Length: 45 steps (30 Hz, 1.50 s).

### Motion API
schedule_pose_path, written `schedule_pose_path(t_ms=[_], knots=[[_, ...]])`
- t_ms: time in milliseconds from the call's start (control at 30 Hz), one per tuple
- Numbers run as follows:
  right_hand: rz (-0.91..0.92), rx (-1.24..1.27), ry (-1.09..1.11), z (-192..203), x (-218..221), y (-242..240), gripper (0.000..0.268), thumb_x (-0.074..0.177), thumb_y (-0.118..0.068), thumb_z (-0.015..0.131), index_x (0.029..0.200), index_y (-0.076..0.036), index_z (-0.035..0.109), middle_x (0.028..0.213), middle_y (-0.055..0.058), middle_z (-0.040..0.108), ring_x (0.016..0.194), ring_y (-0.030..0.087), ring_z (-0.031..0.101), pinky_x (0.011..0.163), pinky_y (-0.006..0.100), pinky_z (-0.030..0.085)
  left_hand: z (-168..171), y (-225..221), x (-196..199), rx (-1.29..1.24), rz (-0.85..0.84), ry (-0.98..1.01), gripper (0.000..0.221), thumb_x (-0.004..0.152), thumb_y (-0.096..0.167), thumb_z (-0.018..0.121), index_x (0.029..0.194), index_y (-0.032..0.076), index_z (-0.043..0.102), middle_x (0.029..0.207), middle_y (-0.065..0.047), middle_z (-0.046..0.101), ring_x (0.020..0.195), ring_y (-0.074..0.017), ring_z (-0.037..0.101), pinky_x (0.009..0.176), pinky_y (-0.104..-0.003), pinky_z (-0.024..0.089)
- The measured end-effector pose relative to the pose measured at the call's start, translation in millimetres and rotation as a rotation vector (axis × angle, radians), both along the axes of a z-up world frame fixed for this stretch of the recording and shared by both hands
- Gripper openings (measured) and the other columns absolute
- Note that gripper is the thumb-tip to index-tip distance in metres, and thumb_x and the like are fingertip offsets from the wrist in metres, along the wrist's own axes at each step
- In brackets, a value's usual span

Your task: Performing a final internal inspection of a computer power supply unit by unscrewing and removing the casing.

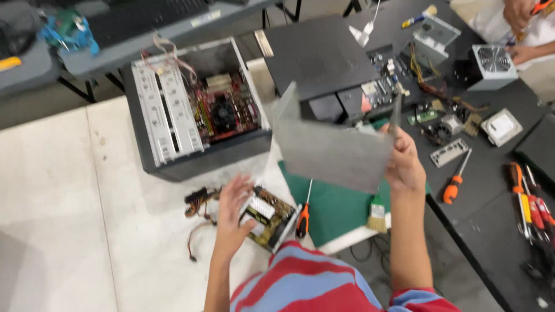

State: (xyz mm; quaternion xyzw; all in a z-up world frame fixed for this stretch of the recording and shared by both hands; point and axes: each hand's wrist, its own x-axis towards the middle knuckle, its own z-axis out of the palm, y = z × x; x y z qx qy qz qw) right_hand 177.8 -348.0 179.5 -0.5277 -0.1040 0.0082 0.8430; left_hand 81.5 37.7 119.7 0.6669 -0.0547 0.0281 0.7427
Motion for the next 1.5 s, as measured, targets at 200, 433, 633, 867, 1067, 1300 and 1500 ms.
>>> schedule_pose_path(t_ms=[200, 433, 633, 867, 1067, 1300, 1500], knots=[[0.800, 0.620, -0.135, -72, -62, 15, 0.025, 0.103, -0.009, 0.062, 0.118, 0.010, 0.056, 0.083, 0.022, 0.074, 0.064, 0.033, 0.074, 0.051, 0.042, 0.063, 98, -53, -10, -0.239, -0.375, -0.246, 0.142, 0.057, 0.044, 0.094, 0.165, 0.009, 0.008, 0.166, -0.024, 0.029, 0.155, -0.0324, 0.026, 0.129, -0.049, 0.013], [0.658, 0.423, -0.390, -78, -110, 39, 0.015, 0.096, -0.017, 0.064, 0.083, -0.011, 0.069, 0.065, 0.007, 0.076, 0.067, 0.028, 0.070, 0.060, 0.041, 0.056, 65, -50, -79, 0.226, 0.028, -0.867, 0.030, 0.096, 0.009, 0.066, 0.125, 0.006, 0.059, 0.105, -0.019, 0.072, 0.091, -0.0375, 0.071, 0.088, -0.063, 0.063], [0.454, -0.148, -0.464, 17, -97, 29, 0.005, 0.097, -0.010, 0.062, 0.097, -0.010, 0.067, 0.102, 0.020, 0.068, 0.127, 0.049, 0.061, 0.112, 0.061, 0.048, 61, -57, -112, 0.513, 0.287, -1.099, 0.020, 0.098, 0.020, 0.066, 0.117, 0.028, 0.063, 0.101, -0.008, 0.073, 0.086, -0.0326, 0.069, 0.073, -0.063, 0.068], [0.516, -1.202, -0.536, 155, -140, 136, 0.020, 0.093, -0.009, 0.066, 0.107, 0.005, 0.071, 0.094, 0.028, 0.072, 0.097, 0.050, 0.069, 0.083, 0.058, 0.054, 45, -37, -123, 0.625, 0.307, -0.995, 0.021, 0.107, 0.013, 0.051, 0.122, 0.020, 0.064, 0.105, -0.010, 0.073, 0.087, -0.0301, 0.067, 0.081, -0.055, 0.065], [0.491, -1.558, -0.802, -9, -213, 177, 0.006, 0.088, -0.009, 0.063, 0.086, -0.005, 0.066, 0.070, 0.010, 0.059, 0.072, 0.030, 0.060, 0.074, 0.041, 0.045, 32, -39, -150, 0.673, 0.367, -0.930, 0.020, 0.106, 0.012, 0.052, 0.121, 0.017, 0.065, 0.103, -0.009, 0.075, 0.084, -0.0275, 0.066, 0.076, -0.053, 0.066], [0.563, -0.911, 0.048, 59, -160, 163, 0.018, 0.094, -0.005, 0.066, 0.109, -0.002, 0.074, 0.090, 0.016, 0.075, 0.080, 0.029, 0.075, 0.078, 0.042, 0.058, 33, -37, -140, 0.642, 0.390, -0.920, 0.022, 0.107, 0.014, 0.050, 0.123, 0.017, 0.065, 0.102, -0.008, 0.075, 0.086, -0.0265, 0.068, 0.079, -0.054, 0.065], [0.495, -0.672, 0.125, 71, -150, 144, 0.023, 0.097, 0.001, 0.060, 0.114, 0.001, 0.076, 0.086, 0.012, 0.072, 0.078, 0.019, 0.070, 0.081, 0.036, 0.057, 36, -44, -122, 0.597, 0.366, -0.973, 0.023, 0.108, 0.015, 0.047, 0.121, 0.018, 0.065, 0.103, -0.008, 0.074, 0.087, -0.0275, 0.068, 0.080, -0.054, 0.065]])
